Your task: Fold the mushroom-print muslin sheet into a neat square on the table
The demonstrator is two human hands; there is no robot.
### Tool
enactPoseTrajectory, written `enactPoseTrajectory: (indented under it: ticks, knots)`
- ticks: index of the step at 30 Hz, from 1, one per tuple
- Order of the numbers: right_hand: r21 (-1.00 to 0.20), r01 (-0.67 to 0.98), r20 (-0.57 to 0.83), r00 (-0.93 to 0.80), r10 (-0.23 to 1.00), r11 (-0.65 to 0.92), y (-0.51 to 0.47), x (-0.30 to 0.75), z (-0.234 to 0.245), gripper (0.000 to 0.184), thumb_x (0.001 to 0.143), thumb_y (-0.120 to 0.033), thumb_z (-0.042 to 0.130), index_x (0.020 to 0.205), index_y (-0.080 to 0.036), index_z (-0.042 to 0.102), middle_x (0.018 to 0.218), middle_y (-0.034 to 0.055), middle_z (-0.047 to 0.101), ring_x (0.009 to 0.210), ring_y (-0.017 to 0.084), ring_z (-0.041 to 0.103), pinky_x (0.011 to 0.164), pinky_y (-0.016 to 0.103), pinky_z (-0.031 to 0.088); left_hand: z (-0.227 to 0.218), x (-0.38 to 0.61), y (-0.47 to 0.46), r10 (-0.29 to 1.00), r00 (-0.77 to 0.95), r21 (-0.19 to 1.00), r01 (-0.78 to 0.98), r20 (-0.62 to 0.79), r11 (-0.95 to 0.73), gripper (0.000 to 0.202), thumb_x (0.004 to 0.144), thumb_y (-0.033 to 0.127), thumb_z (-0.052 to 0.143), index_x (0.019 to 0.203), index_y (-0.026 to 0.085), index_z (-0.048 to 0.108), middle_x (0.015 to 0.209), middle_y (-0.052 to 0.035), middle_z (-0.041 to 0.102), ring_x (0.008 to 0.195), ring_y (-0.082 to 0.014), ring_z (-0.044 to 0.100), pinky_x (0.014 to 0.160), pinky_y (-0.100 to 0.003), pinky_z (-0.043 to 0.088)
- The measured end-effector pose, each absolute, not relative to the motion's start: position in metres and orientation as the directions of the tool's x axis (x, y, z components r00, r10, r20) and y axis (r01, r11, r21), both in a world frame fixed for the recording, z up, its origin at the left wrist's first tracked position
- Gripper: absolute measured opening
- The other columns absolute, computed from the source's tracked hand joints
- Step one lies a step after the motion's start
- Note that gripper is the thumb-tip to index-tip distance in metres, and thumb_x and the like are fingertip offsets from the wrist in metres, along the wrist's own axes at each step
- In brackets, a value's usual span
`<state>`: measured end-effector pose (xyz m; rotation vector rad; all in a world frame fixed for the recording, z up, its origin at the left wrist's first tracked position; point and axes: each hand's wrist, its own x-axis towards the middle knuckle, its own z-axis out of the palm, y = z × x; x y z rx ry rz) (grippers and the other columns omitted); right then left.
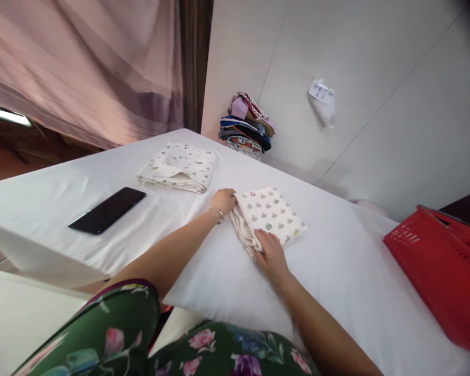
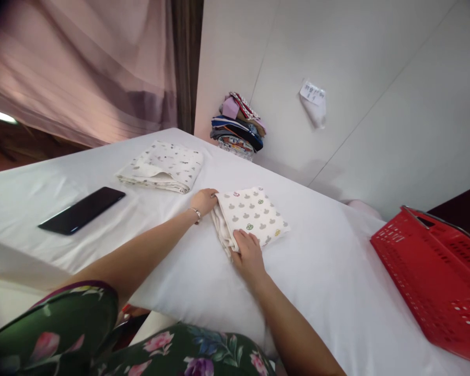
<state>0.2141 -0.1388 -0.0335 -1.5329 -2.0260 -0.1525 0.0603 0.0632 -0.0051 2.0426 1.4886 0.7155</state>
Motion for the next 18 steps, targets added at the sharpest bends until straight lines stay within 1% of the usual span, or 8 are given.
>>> enactPoseTrajectory:
  ticks: [4,7,8,10,12,14,16,18]
  knots:
    - [-0.21,0.911,0.489,-0.216,0.845,0.355,-0.141,0.216,-0.038,0.041,0.085,-0.021,0.047,0.126,-0.021,0.05,0.125,0.0087,0.057,0.123,0.024,0.046,0.101,0.045,0.033,-0.007,0.051,0.084,0.965,0.26,0.694,0.691,0.023,-0.202,0.025,0.075,0.02,0.048,0.087,0.02,0.07,0.088,-0.0083,0.069,0.079,-0.0208,0.062,0.069,-0.028,0.046]
    - [-0.209,0.913,0.484,-0.215,0.848,0.35,-0.142,0.215,-0.039,0.041,0.084,-0.02,0.047,0.124,-0.021,0.052,0.127,0.0087,0.056,0.123,0.023,0.045,0.102,0.045,0.032,-0.011,0.046,0.088,0.956,0.292,0.716,0.668,-0.006,-0.2,0.024,0.075,0.025,0.05,0.087,0.021,0.07,0.088,-0.0062,0.069,0.076,-0.0192,0.062,0.066,-0.026,0.045]
    - [-0.211,0.913,0.484,-0.212,0.849,0.348,-0.141,0.215,-0.038,0.041,0.084,-0.02,0.047,0.124,-0.021,0.052,0.127,0.0087,0.056,0.123,0.023,0.045,0.102,0.045,0.032,-0.012,0.045,0.087,0.952,0.307,0.726,0.656,-0.007,-0.206,0.025,0.075,0.027,0.051,0.09,0.021,0.07,0.089,-0.0053,0.069,0.077,-0.0185,0.062,0.066,-0.025,0.045]
    - [-0.216,0.913,0.491,-0.204,0.847,0.345,-0.141,0.214,-0.037,0.04,0.084,-0.02,0.048,0.124,-0.021,0.052,0.126,0.0088,0.056,0.123,0.024,0.045,0.101,0.045,0.033,-0.015,0.042,0.085,0.942,0.335,0.751,0.622,0.0,-0.221,0.032,0.076,0.033,0.053,0.102,0.023,0.066,0.094,-0.0032,0.069,0.081,-0.0163,0.061,0.071,-0.022,0.045]
    - [-0.221,0.912,0.503,-0.196,0.841,0.345,-0.141,0.213,-0.036,0.04,0.085,-0.021,0.047,0.124,-0.02,0.051,0.126,0.0091,0.057,0.122,0.024,0.046,0.101,0.045,0.033,-0.018,0.038,0.08,0.934,0.355,0.785,0.57,0.033,-0.244,0.045,0.074,0.037,0.056,0.118,0.023,0.057,0.103,-0.0017,0.066,0.088,-0.0144,0.06,0.077,-0.02,0.045]
    - [-0.226,0.91,0.517,-0.189,0.835,0.346,-0.141,0.211,-0.036,0.041,0.085,-0.022,0.048,0.126,-0.02,0.049,0.126,0.0095,0.056,0.122,0.024,0.046,0.101,0.045,0.034,-0.022,0.033,0.074,0.927,0.363,0.81,0.512,0.098,-0.287,0.057,0.072,0.036,0.06,0.127,0.024,0.049,0.115,-0.0021,0.061,0.096,-0.0143,0.058,0.082,-0.02,0.044]
    - [-0.227,0.908,0.54,-0.185,0.821,0.353,-0.142,0.21,-0.036,0.043,0.086,-0.023,0.048,0.129,-0.02,0.047,0.126,0.0102,0.056,0.122,0.025,0.046,0.1,0.046,0.034,-0.026,0.03,0.069,0.911,0.371,0.811,0.469,0.179,-0.35,0.06,0.071,0.035,0.061,0.129,0.024,0.046,0.124,-0.0028,0.054,0.104,-0.0153,0.055,0.085,-0.022,0.044]
    - [-0.218,0.9,0.576,-0.194,0.794,0.378,-0.143,0.21,-0.036,0.042,0.086,-0.022,0.048,0.128,-0.02,0.047,0.124,0.0107,0.057,0.121,0.025,0.047,0.1,0.047,0.035,-0.029,0.029,0.064,0.887,0.376,0.784,0.45,0.269,-0.428,0.057,0.072,0.035,0.061,0.126,0.024,0.048,0.128,-0.0036,0.051,0.11,-0.0164,0.052,0.09,-0.025,0.043]
